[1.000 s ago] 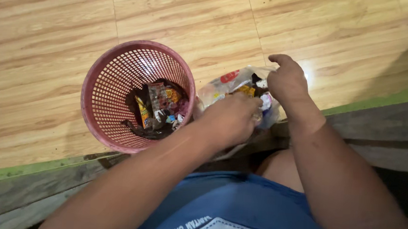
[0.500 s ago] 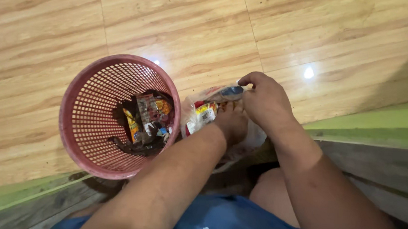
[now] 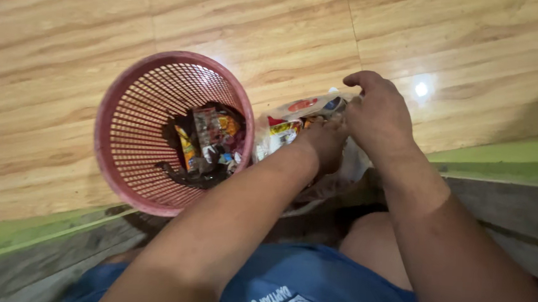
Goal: The person transfers small snack packets from a pink plastic basket into a clear plastic bag. They handle the packets one at a time, picking them up from the basket and placing them into the bag until the basket is empty.
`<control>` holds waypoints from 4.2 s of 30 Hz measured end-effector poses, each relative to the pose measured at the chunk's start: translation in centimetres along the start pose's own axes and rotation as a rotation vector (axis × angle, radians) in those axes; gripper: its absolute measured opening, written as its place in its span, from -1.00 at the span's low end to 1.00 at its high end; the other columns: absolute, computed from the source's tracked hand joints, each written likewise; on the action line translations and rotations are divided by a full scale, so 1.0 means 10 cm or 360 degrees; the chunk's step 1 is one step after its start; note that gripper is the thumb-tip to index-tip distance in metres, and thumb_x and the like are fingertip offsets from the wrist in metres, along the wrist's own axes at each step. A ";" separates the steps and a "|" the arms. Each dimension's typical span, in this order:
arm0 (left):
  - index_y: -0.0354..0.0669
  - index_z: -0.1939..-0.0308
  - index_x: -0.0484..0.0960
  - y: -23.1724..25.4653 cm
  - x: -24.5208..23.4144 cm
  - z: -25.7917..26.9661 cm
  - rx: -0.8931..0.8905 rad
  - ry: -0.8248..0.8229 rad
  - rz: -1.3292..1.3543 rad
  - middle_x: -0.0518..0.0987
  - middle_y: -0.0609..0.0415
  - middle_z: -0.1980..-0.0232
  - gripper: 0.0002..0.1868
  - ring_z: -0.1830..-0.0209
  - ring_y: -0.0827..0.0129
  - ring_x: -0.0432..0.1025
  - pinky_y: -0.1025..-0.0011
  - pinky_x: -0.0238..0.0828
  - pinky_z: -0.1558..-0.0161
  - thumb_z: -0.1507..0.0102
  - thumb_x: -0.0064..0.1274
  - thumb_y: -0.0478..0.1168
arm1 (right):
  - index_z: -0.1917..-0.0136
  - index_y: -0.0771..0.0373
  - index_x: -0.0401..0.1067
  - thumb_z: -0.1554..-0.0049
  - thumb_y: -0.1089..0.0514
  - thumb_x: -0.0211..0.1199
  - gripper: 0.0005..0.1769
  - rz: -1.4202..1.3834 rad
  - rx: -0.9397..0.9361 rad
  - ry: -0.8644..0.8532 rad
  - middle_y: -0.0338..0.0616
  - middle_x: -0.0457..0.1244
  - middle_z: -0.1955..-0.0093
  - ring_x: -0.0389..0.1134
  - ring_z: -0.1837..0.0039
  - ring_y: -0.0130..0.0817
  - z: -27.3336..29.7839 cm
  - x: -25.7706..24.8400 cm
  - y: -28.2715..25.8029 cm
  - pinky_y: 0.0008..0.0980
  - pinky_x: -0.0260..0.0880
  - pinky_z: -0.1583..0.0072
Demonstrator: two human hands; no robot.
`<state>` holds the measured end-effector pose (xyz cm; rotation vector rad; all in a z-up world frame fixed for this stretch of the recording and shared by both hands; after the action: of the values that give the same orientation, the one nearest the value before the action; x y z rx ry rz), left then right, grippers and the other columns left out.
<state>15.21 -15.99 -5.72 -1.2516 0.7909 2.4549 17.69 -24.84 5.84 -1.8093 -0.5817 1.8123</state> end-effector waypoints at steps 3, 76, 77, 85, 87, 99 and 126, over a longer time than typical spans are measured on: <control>-0.06 -0.42 0.42 0.02 -0.36 0.38 -0.0056 -0.0079 0.0212 0.45 -0.15 -0.44 -0.47 -0.38 -0.05 0.43 0.06 0.39 -0.32 -0.33 -0.14 -0.22 | -0.22 0.18 0.50 -0.05 0.31 0.12 -0.54 0.0047 0.0061 -0.0006 0.15 0.34 -0.16 0.34 -0.23 0.08 -0.02 -0.02 0.03 -0.07 0.32 -0.24; -0.12 -0.06 0.70 -1.69 -0.69 2.88 -0.0685 0.1294 0.0339 0.64 -0.19 -0.10 -0.64 -0.18 -0.02 0.49 0.15 0.38 -0.30 -0.18 0.08 -0.26 | -0.35 0.20 0.45 -0.19 0.15 0.25 -0.55 -0.1021 0.0047 -0.0536 -0.04 0.36 -0.18 0.43 -0.15 -0.26 0.92 0.42 -0.57 -0.26 0.38 -0.20; -0.07 -0.10 0.69 -1.80 -0.68 2.79 -0.0820 0.1171 0.0454 0.63 -0.19 -0.10 -0.62 -0.15 -0.02 0.50 0.15 0.39 -0.26 -0.19 0.06 -0.24 | -0.35 0.24 0.46 -0.21 0.17 0.25 -0.56 -0.1272 0.0092 -0.0515 -0.02 0.35 -0.15 0.43 -0.11 -0.28 0.90 0.48 -0.55 -0.27 0.38 -0.18; 0.01 -0.18 0.66 -2.25 -0.37 2.10 -0.1099 0.0453 0.0573 0.64 -0.14 -0.08 -0.56 -0.08 0.01 0.55 0.15 0.45 -0.18 -0.20 0.08 -0.14 | -0.27 0.21 0.54 -0.16 0.17 0.26 -0.61 -0.0236 -0.0626 -0.0287 0.03 0.38 -0.15 0.42 -0.17 -0.11 0.69 0.41 -0.57 -0.19 0.39 -0.22; -0.08 -0.17 0.66 -2.43 -0.20 1.88 -0.1103 0.0296 0.0464 0.67 -0.17 -0.06 -0.55 -0.07 0.01 0.57 0.16 0.47 -0.19 -0.18 0.10 -0.17 | -0.27 0.19 0.55 -0.17 0.17 0.27 -0.61 -0.0233 -0.0651 -0.0221 0.03 0.38 -0.16 0.41 -0.17 -0.10 0.60 0.31 -0.57 -0.18 0.39 -0.23; -0.08 -0.13 0.68 -3.00 0.57 1.06 -0.1110 -0.0363 0.0116 0.59 -0.18 -0.22 -0.56 -0.21 0.00 0.49 0.20 0.39 -0.27 -0.25 0.05 0.01 | -0.28 0.19 0.52 -0.24 0.15 0.26 -0.66 -0.0444 -0.0254 -0.0049 -0.04 0.36 -0.21 0.44 -0.15 -0.28 0.38 -0.05 -0.30 -0.33 0.43 -0.18; 0.12 -0.21 0.57 -0.48 -1.60 2.16 -0.0649 0.1219 0.1212 0.47 0.10 -0.27 -0.55 0.05 0.36 0.57 0.46 0.59 0.04 -0.25 0.06 -0.33 | -0.28 0.14 0.54 0.05 0.10 0.38 -0.41 0.0562 -0.0421 0.0353 0.13 0.37 -0.15 0.36 -0.18 0.12 0.15 -0.11 0.21 0.02 0.37 -0.15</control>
<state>12.70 0.55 15.85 -2.5156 1.1399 2.7622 16.05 -27.09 5.46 -2.3815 -0.4544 1.7803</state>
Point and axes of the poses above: each hand's wrist, its own z-axis away from the middle knuckle, its own x-axis out of the palm, y = z × x, the point moved 6 cm from there along -z, towards the middle knuckle
